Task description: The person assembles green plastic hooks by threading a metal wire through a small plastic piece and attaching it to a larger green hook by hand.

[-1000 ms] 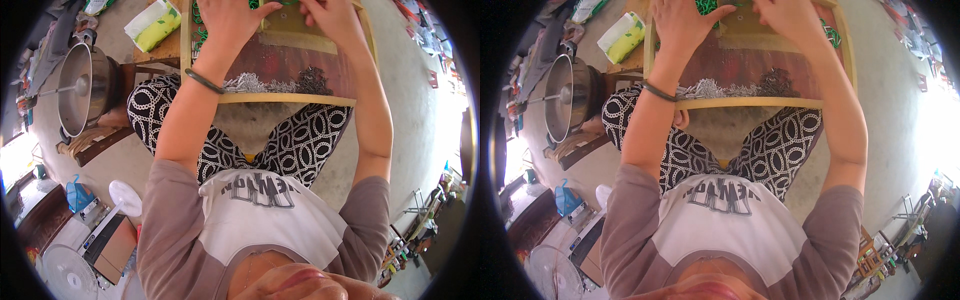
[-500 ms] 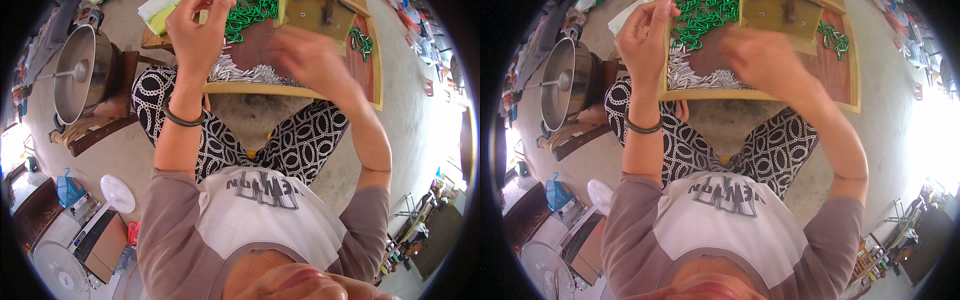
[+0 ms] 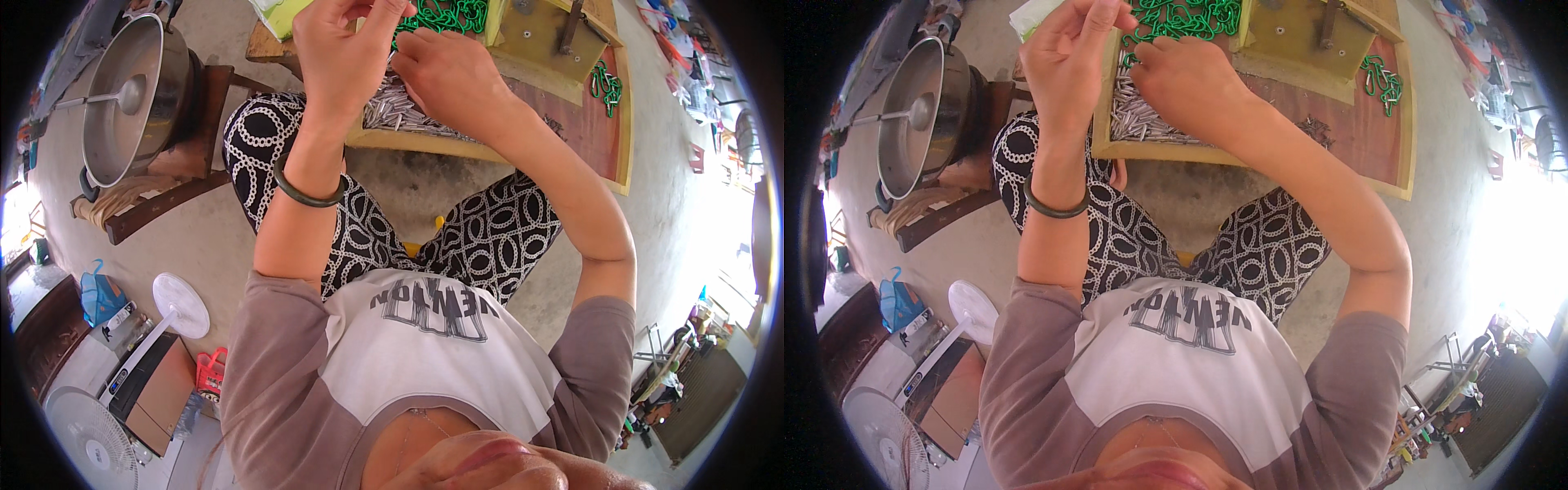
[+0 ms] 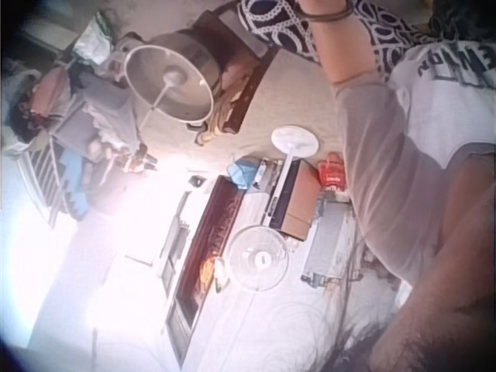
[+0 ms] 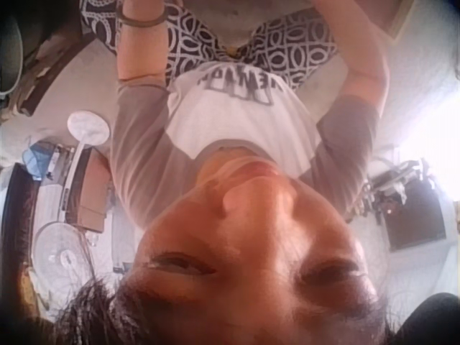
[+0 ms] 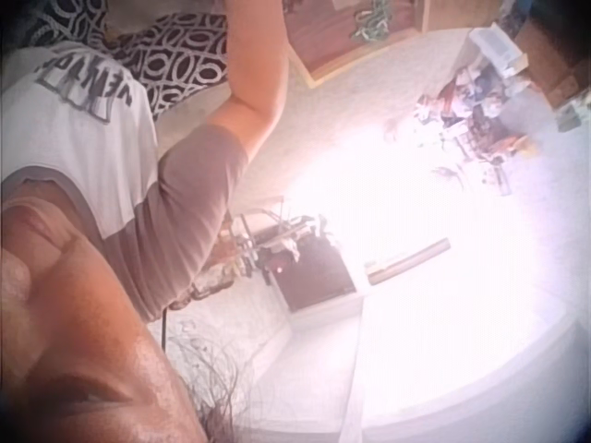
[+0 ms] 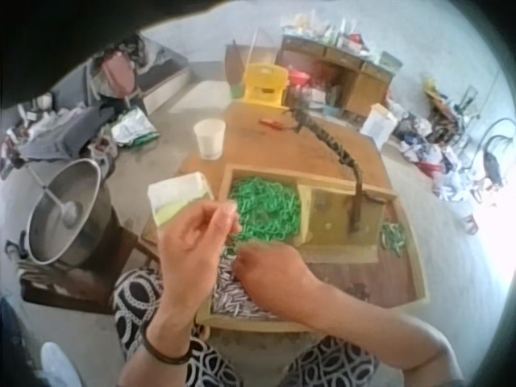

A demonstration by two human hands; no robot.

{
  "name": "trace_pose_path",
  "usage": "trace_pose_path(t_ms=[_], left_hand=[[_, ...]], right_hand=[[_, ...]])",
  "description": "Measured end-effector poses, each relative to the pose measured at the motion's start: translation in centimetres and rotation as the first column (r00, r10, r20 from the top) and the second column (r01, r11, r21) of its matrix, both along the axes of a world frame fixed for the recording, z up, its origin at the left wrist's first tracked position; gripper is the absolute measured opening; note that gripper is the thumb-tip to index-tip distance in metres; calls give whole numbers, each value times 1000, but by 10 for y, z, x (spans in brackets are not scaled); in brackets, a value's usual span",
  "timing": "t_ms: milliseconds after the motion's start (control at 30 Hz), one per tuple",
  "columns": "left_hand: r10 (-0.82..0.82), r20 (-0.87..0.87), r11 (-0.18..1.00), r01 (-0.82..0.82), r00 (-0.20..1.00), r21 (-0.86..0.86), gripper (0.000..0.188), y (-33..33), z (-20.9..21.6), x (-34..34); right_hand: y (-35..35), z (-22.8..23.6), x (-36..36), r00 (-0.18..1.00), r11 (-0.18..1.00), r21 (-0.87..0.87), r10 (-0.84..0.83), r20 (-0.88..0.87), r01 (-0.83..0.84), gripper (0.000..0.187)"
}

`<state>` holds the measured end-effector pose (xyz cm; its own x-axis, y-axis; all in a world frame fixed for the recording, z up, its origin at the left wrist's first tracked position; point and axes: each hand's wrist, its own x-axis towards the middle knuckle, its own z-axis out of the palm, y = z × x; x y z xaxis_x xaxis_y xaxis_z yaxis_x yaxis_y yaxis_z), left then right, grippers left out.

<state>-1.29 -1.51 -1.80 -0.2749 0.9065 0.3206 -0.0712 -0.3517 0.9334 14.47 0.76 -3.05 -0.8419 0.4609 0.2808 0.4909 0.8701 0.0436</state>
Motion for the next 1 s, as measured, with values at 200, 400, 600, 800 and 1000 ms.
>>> trace_pose_path(t_ms=[200,400,600,800,1000], left_hand=[[-52,-14,998,52,999,44,15,1,-14,7],[-162,-270,987,162,949,-23,11,-11,-1,28],[-180,-453,967,241,873,80,14,-14,-6,49],[-143,-518,944,273,843,184,16,-18,-3,65],[-149,-519,970,227,842,88,15,-20,-7,68]], right_hand=[[0,25,44,934,714,-700,-253,-253,3,11],[-4,32,95,636,357,-888,-621,-458,-290,20],[-7,32,117,615,353,-903,-664,-425,-243,16],[-12,31,120,649,429,-894,-645,-403,-129,18],[-18,43,127,711,560,-822,-618,-336,99,17]])
